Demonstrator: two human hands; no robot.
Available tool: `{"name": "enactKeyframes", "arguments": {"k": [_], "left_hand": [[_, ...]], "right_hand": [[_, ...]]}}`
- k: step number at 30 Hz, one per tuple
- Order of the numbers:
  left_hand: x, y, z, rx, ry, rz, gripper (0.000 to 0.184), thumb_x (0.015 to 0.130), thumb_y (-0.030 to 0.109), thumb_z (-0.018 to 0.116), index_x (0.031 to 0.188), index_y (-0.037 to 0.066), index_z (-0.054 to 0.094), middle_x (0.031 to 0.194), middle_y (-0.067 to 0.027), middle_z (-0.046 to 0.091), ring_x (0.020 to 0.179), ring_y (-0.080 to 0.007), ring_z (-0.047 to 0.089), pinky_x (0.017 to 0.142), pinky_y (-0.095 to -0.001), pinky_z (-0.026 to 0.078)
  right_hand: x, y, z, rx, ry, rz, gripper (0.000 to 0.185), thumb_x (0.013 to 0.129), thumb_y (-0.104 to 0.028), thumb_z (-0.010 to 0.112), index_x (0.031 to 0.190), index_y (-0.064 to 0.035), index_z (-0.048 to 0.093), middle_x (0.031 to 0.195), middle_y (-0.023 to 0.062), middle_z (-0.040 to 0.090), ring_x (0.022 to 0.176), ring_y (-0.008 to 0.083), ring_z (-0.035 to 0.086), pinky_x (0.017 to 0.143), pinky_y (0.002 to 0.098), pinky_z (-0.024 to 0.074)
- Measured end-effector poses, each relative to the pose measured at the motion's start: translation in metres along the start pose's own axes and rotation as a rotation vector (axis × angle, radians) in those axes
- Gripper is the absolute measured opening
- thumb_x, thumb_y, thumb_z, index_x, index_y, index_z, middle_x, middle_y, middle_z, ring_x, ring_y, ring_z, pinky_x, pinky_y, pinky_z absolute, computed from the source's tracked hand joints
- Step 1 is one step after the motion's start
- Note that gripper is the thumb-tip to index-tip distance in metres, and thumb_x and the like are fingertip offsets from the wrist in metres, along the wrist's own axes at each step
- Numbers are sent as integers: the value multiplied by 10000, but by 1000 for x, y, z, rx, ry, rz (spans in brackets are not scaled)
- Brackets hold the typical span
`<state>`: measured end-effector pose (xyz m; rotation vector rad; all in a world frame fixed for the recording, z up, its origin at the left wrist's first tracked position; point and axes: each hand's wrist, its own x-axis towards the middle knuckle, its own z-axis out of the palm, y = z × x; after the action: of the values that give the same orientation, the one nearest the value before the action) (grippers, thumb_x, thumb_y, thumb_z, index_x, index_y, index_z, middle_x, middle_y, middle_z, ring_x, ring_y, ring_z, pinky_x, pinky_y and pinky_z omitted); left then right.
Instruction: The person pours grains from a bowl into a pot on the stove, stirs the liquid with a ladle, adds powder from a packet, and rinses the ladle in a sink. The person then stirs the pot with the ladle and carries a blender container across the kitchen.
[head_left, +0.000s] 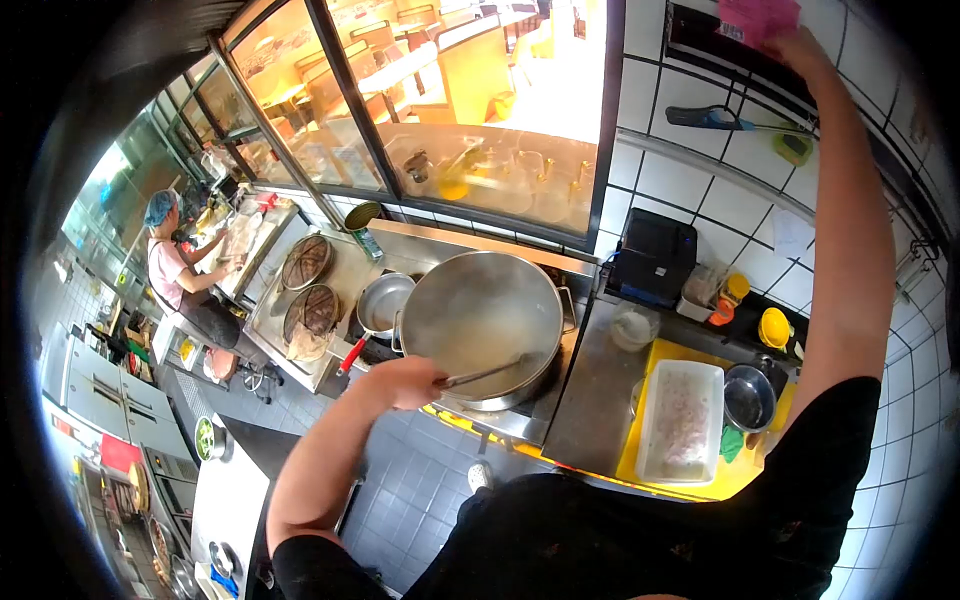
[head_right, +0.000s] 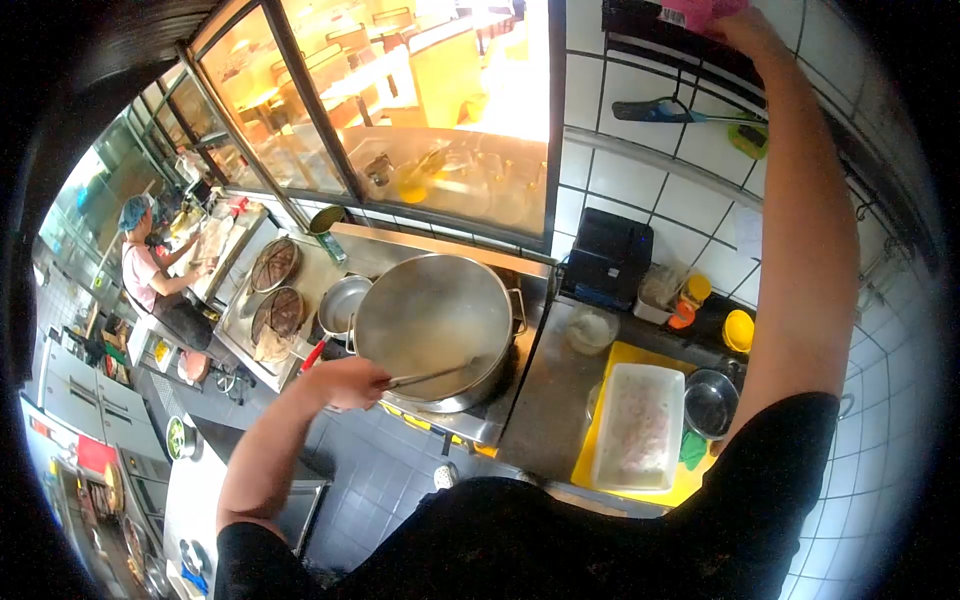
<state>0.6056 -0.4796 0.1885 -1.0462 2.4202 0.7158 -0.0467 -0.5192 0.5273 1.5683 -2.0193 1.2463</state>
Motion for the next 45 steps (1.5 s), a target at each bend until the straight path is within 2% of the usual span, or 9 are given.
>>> {"name": "enactKeyframes", "arguments": {"k": [4, 14, 20, 23, 27, 35, 38, 41, 45], "left_hand": [[34, 9, 39, -57, 436, 49, 189, 847, 76, 558, 974, 20, 686, 898, -270, 689, 827, -448, 677, 748, -509, 547], [36, -6, 67, 147, 377, -402, 227, 935, 111, 502, 1089, -37, 581, 991, -247, 712, 953, -379, 714, 821, -446, 587], [-3, -14, 79, 110, 323, -354, 260, 863, 85, 555, 1068, -71, 590, 948, -272, 703, 947, -400, 703, 827, -477, 571], [-24, 3, 64, -214, 222, -380, 226, 847, 30, 518, 1029, -76, 599, 863, -277, 693, 741, -382, 715, 636, -469, 581], [-31, 24, 62, -424, 138, -333, 189, 876, 26, 484, 980, -93, 589, 758, -237, 674, 527, -322, 683, 427, -413, 534], [-21, 51, 77, -617, 138, -304, 171, 934, 112, 467, 946, -35, 554, 612, -132, 581, 444, -236, 594, 408, -369, 485], [-20, 66, 74, -632, 133, -282, 145, 950, 126, 483, 929, -6, 538, 616, -93, 556, 443, -189, 569, 400, -339, 470], [-18, 68, 69, -670, 68, -263, 143, 957, 134, 493, 952, 3, 550, 618, -78, 549, 459, -164, 559, 403, -323, 465], [-15, 61, 58, -600, -30, -241, 232, 962, 182, 526, 1143, 61, 605, 679, -10, 518, 487, -103, 518, 397, -276, 447]], "right_hand": [[18, 24, 0, 170, 13, 78, 409, 858, -341, 700, 1114, -22, 703, 996, 95, 707, 916, 216, 643, 845, 335, 477], [82, 98, -5, 788, 98, 111, 413, 953, -272, 645, 1264, -3, 608, 1236, 149, 653, 1114, 294, 634, 1019, 382, 477], [-16, -1, -18, 37, 500, -34, 458, 1028, -389, 479, 1232, 2, 605, 1140, 195, 656, 1042, 312, 624, 896, 409, 497], [-65, -25, -44, 227, 161, -382, 436, 1042, -362, 479, 1299, -21, 568, 1282, 184, 606, 1146, 315, 594, 936, 449, 495], [-112, -75, -35, 1034, 7, -278, 440, 1040, -359, 494, 1335, -36, 542, 1333, 181, 579, 1185, 334, 578, 962, 490, 494], [-173, -49, -21, 1799, -558, -124, 486, 1036, -370, 505, 1401, -50, 478, 1377, 160, 560, 1243, 338, 555, 1005, 519, 499], [-227, -49, 9, 1572, -7, 16, 437, 1040, -298, 513, 1404, -60, 474, 1379, 142, 560, 1204, 306, 586, 946, 488, 542], [-244, 2, 8, 1879, -423, 36, 429, 1041, -241, 519, 1396, -2, 480, 1397, 196, 543, 1266, 355, 546, 1133, 525, 408], [-286, -21, 14, 1479, 161, 450, 455, 1086, -238, 396, 1487, -28, 348, 1520, 213, 391, 1383, 389, 409, 1169, 618, 328]]}}
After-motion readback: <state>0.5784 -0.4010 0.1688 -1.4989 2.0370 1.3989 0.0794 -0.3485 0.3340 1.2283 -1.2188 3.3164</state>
